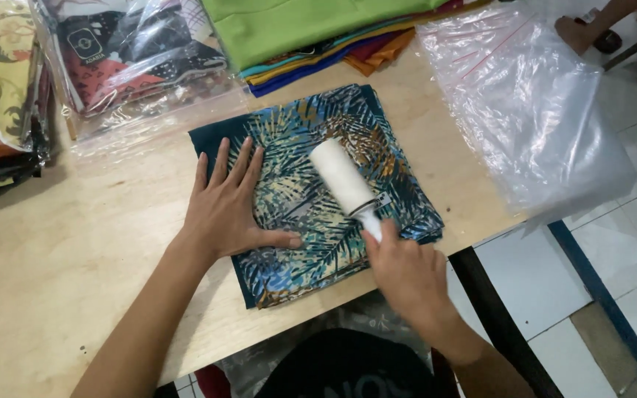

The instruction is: Using a lint roller to remove debris from a piece of patterned fabric and then folding it neatly on a table.

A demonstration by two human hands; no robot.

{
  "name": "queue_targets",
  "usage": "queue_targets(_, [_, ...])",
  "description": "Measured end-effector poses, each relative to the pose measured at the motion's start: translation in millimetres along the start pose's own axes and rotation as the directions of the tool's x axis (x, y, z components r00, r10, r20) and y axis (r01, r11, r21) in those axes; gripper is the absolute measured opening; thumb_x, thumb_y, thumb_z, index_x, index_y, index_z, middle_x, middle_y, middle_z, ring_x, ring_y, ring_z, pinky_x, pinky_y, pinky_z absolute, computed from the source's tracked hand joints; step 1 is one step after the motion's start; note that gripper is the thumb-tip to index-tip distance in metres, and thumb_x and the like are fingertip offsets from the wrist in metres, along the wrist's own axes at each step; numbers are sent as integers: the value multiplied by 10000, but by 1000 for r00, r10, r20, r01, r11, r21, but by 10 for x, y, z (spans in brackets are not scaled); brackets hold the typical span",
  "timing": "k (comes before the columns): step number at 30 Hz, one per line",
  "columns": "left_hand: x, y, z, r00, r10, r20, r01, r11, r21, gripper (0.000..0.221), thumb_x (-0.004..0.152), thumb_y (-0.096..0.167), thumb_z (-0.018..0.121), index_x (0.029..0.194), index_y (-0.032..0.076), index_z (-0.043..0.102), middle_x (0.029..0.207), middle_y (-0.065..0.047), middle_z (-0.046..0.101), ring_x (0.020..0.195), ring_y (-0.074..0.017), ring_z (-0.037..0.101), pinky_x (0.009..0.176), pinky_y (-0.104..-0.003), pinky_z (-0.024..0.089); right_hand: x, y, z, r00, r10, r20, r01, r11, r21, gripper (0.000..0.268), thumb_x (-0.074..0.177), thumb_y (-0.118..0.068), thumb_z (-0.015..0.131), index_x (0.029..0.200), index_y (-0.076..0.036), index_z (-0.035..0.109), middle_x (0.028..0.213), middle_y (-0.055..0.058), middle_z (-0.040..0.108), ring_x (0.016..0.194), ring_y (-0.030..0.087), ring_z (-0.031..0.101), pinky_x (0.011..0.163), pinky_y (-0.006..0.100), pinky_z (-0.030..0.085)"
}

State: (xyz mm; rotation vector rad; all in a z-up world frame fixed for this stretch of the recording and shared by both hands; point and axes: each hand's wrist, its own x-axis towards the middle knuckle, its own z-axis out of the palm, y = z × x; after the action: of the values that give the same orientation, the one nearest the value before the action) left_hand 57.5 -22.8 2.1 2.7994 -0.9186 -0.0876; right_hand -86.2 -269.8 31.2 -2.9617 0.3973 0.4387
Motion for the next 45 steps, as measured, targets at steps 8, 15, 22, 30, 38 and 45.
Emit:
queue_targets(8, [-2,-10,26,1000,19,-18,-19,1000,23,1556,546,1123,427,1655,83,96,1710,-150,106,1557,-416,-24,1207,-595,-53,7,595,-141,950,294,-105,-285,954,93,481,1103,-502,307,1174,-84,535,928,228,722,819,495,673,699,615,477])
queue_targets(15, [-4,-33,8,999,35,11,-35,999,16,1570,533,1115,462,1652,69,114,1711,-157,103,1563,-399,-47,1201,-611,-54,-514,154,325,987,-93,-130,85,994,-68,385,1043,-527,478,1133,-160,551,561,37,640,429,304,638,420,452,478])
queue_targets(22, [12,-47,-1,999,38,6,-38,999,20,1560,531,1116,442,1657,90,108,1714,-145,97,1562,-397,-43,1203,-597,-62,-279,707,-29,981,188,-51,-185,981,51,361,1090,-450,376,1136,-153,576,650,-9,654,467,164,623,394,318,503])
queue_targets(30, [3,-18,-31,999,34,18,-34,999,15,1566,530,1105,484,1654,76,126,1710,-159,118,1561,-413,-26,1206,-604,-36,-746,608,242,980,87,-181,-74,994,77,337,1019,-498,464,1077,-182,566,565,26,686,453,283,676,446,450,493])
queue_targets(38, [-12,-47,17,1000,26,-7,-26,1000,11,1567,530,1114,461,1647,62,146,1709,-160,129,1562,-413,-25,1204,-613,-49,-607,690,69,968,244,61,-246,969,28,352,1073,-507,388,1032,-211,575,630,-13,640,505,178,616,462,331,472])
queue_targets(45, [9,-62,34,999,44,31,-43,999,-12,1548,550,1079,449,1650,58,69,1719,-164,66,1556,-418,-84,1202,-613,-78,-681,964,-75,865,501,-24,-483,846,225,459,1139,-442,339,1182,-68,601,878,184,734,793,401,697,680,529,496])
